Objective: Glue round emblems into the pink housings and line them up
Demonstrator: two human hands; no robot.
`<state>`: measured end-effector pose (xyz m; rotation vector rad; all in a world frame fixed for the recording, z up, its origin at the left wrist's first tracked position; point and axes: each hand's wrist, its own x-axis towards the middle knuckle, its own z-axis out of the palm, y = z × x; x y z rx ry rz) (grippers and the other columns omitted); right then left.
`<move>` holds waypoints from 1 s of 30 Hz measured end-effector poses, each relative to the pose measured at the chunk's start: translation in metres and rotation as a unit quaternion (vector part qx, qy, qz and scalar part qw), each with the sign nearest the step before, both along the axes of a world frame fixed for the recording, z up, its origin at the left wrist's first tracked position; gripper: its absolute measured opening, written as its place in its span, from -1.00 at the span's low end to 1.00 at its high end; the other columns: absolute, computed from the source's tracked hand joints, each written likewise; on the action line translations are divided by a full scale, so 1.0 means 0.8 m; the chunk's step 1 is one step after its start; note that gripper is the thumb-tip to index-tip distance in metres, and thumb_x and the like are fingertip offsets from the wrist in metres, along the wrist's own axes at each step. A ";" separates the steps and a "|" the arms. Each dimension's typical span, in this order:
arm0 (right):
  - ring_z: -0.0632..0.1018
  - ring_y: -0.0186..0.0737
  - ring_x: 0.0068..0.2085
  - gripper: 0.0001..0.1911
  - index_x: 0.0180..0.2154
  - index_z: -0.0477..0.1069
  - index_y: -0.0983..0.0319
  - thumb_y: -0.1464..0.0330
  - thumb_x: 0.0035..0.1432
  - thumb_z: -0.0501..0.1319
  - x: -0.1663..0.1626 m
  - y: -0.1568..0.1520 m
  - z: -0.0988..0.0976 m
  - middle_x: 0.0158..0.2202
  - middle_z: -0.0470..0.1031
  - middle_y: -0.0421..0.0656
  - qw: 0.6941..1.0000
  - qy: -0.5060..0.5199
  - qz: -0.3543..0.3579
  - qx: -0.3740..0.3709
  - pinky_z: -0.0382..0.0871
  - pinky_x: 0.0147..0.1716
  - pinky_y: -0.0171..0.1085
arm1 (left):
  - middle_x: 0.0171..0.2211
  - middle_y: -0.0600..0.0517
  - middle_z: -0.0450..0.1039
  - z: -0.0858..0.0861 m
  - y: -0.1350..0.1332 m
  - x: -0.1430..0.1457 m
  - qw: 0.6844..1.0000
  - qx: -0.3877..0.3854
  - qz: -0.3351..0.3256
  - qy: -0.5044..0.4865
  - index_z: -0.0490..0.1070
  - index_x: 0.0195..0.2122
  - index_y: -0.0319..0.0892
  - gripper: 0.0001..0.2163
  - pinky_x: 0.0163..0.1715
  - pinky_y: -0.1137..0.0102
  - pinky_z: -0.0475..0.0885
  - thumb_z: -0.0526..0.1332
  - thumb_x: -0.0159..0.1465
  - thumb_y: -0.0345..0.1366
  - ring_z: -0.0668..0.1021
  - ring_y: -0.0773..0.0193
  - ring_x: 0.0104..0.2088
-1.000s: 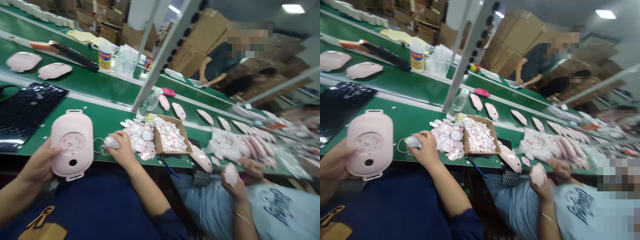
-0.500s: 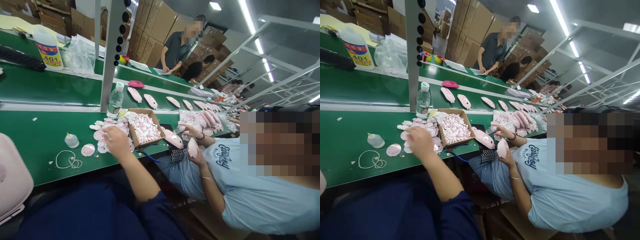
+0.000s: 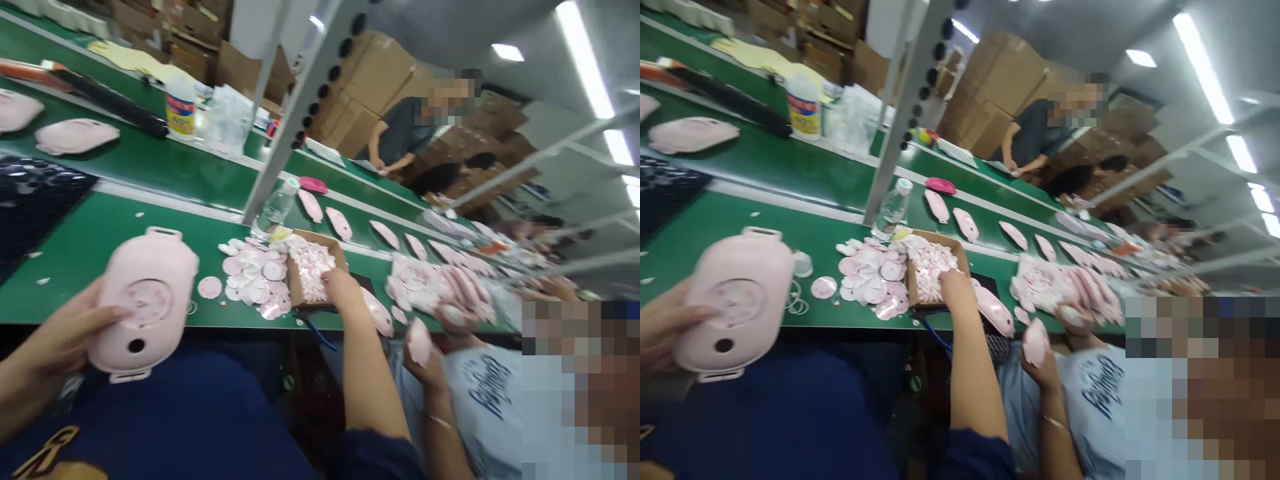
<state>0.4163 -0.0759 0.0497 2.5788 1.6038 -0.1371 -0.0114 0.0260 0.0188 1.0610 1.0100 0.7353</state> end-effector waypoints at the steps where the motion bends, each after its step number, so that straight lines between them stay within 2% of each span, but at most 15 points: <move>1: 0.61 -0.04 -0.03 -0.78 -0.15 0.57 0.34 0.47 0.34 0.14 -0.016 -0.002 0.005 -0.10 0.59 0.12 0.999 0.001 0.023 0.035 0.49 0.02 -0.03 | -0.24 0.04 0.71 0.000 -0.004 0.009 0.997 -0.040 -0.042 -0.057 0.48 0.03 -0.02 -0.50 -0.46 0.31 0.65 0.49 0.05 -0.14 0.71 -0.04 -0.34; 3: 0.59 -0.08 0.03 -0.71 -0.06 0.57 0.26 0.46 0.34 0.10 -0.061 -0.008 0.015 -0.04 0.59 0.04 0.989 0.033 0.105 0.099 0.46 0.07 -0.07 | -0.24 0.01 0.71 0.002 -0.010 0.026 0.989 -0.056 -0.063 -0.119 0.49 -0.04 -0.11 -0.53 -0.42 0.40 0.62 0.50 0.02 -0.18 0.71 0.04 -0.33; 5: 0.59 -0.21 -0.02 -0.74 -0.09 0.58 0.14 0.41 0.34 0.12 -0.117 -0.016 0.022 -0.10 0.62 -0.12 0.960 0.093 0.213 0.156 0.49 0.02 -0.20 | -0.23 -0.02 0.69 0.005 -0.016 0.041 0.983 -0.061 -0.088 -0.149 0.48 -0.05 -0.15 -0.53 -0.36 0.41 0.60 0.50 0.00 -0.23 0.70 0.08 -0.30; 6: 0.60 -0.22 -0.10 -0.76 -0.12 0.58 0.15 0.43 0.32 0.14 -0.146 -0.019 0.024 -0.17 0.62 -0.13 0.906 0.159 0.298 0.256 0.51 -0.08 -0.22 | -0.21 -0.04 0.68 0.006 -0.020 0.047 0.981 -0.059 -0.101 -0.153 0.47 -0.04 -0.17 -0.52 -0.34 0.41 0.59 0.50 0.00 -0.24 0.69 0.09 -0.28; 7: 0.60 -0.24 -0.14 -0.76 -0.10 0.57 0.14 0.45 0.32 0.15 -0.174 -0.021 0.025 -0.19 0.62 -0.14 0.853 0.200 0.351 0.330 0.50 -0.11 -0.22 | -0.20 -0.05 0.67 0.007 -0.023 0.052 0.980 -0.056 -0.113 -0.153 0.47 -0.02 -0.18 -0.50 -0.31 0.41 0.58 0.50 0.00 -0.25 0.68 0.09 -0.25; 9: 0.57 -0.23 -0.17 -0.75 -0.07 0.54 0.13 0.48 0.30 0.19 -0.218 -0.021 0.023 -0.18 0.63 -0.16 0.791 0.203 0.401 0.415 0.45 -0.14 -0.19 | -0.15 -0.09 0.65 0.009 -0.031 0.058 0.977 -0.051 -0.138 -0.152 0.45 0.03 -0.21 -0.48 -0.26 0.38 0.57 0.49 0.03 -0.24 0.67 0.09 -0.20; 10: 0.56 -0.22 -0.16 -0.75 -0.05 0.53 0.12 0.48 0.30 0.20 -0.233 -0.019 0.021 -0.16 0.64 -0.17 0.782 0.183 0.413 0.429 0.42 -0.13 -0.18 | -0.13 -0.10 0.63 0.010 -0.034 0.059 0.975 -0.053 -0.149 -0.157 0.43 0.05 -0.21 -0.47 -0.23 0.36 0.56 0.48 0.06 -0.23 0.66 0.08 -0.18; 12: 0.55 -0.18 -0.12 -0.74 -0.04 0.52 0.13 0.46 0.28 0.20 -0.248 -0.017 0.015 -0.13 0.66 -0.18 0.788 0.135 0.428 0.423 0.36 -0.10 -0.14 | -0.10 -0.10 0.61 0.011 -0.039 0.058 0.970 -0.060 -0.158 -0.175 0.40 0.09 -0.21 -0.45 -0.21 0.34 0.54 0.47 0.09 -0.21 0.65 0.08 -0.16; 18: 0.51 -0.05 0.03 -0.69 0.00 0.51 0.18 0.30 0.27 0.17 -0.252 -0.029 0.000 -0.03 0.65 -0.12 0.812 0.058 0.421 0.399 0.08 0.26 0.05 | -0.05 -0.10 0.58 0.005 -0.042 0.054 0.972 -0.060 -0.150 -0.173 0.37 0.14 -0.19 -0.40 -0.15 0.33 0.50 0.47 0.10 -0.18 0.61 0.04 -0.08; 21: 0.49 -0.05 0.08 -0.69 0.00 0.52 0.17 0.25 0.29 0.18 -0.250 -0.036 -0.004 -0.01 0.62 -0.12 0.813 0.058 0.416 0.404 -0.06 0.34 0.05 | -0.01 -0.11 0.57 -0.002 -0.041 0.056 0.971 -0.046 -0.166 -0.169 0.37 0.15 -0.18 -0.39 -0.10 0.30 0.49 0.47 0.11 -0.13 0.59 -0.02 0.00; 23: 0.48 -0.05 0.11 -0.66 0.06 0.49 0.15 0.25 0.29 0.17 -0.247 -0.040 -0.008 0.07 0.55 -0.11 0.810 0.086 0.412 0.409 -0.07 0.36 0.05 | 0.02 -0.14 0.56 -0.004 -0.041 0.056 0.969 -0.044 -0.172 -0.173 0.37 0.15 -0.18 -0.38 -0.09 0.27 0.49 0.47 0.11 -0.10 0.58 -0.07 0.02; 25: 0.44 -0.02 0.18 -0.56 0.18 0.39 0.11 0.25 0.29 0.16 -0.244 -0.042 -0.017 0.19 0.41 -0.07 0.808 0.154 0.372 0.431 0.04 0.34 0.08 | 0.07 -0.17 0.55 -0.004 -0.041 0.055 0.969 -0.049 -0.167 -0.178 0.36 0.17 -0.18 -0.34 -0.09 0.25 0.50 0.49 0.08 -0.08 0.58 -0.11 0.03; 27: 0.33 0.03 0.30 -0.41 0.34 0.16 0.07 0.23 0.31 0.14 -0.247 -0.044 -0.030 0.33 0.21 -0.03 0.810 0.270 0.285 0.436 0.19 0.30 0.11 | 0.09 -0.19 0.53 -0.001 -0.043 0.054 0.971 -0.049 -0.155 -0.174 0.35 0.18 -0.17 -0.31 -0.11 0.26 0.51 0.50 0.06 -0.08 0.58 -0.13 0.03; 29: 0.22 0.02 0.39 -0.23 0.45 -0.18 0.05 0.18 0.34 0.12 -0.255 -0.043 -0.042 0.44 0.00 -0.02 0.799 0.421 0.187 0.387 0.25 0.29 0.11 | 0.10 -0.17 0.53 0.003 -0.045 0.052 0.974 -0.039 -0.149 -0.166 0.34 0.18 -0.16 -0.32 -0.10 0.27 0.51 0.50 0.08 -0.10 0.57 -0.11 0.04; 30: 0.18 0.00 0.42 -0.15 0.46 -0.34 0.05 0.14 0.35 0.12 -0.261 -0.041 -0.048 0.48 -0.07 -0.02 0.782 0.493 0.147 0.352 0.23 0.32 0.09 | 0.08 -0.16 0.53 0.004 -0.046 0.051 0.975 -0.031 -0.145 -0.163 0.34 0.19 -0.15 -0.34 -0.09 0.28 0.51 0.49 0.10 -0.11 0.57 -0.09 0.04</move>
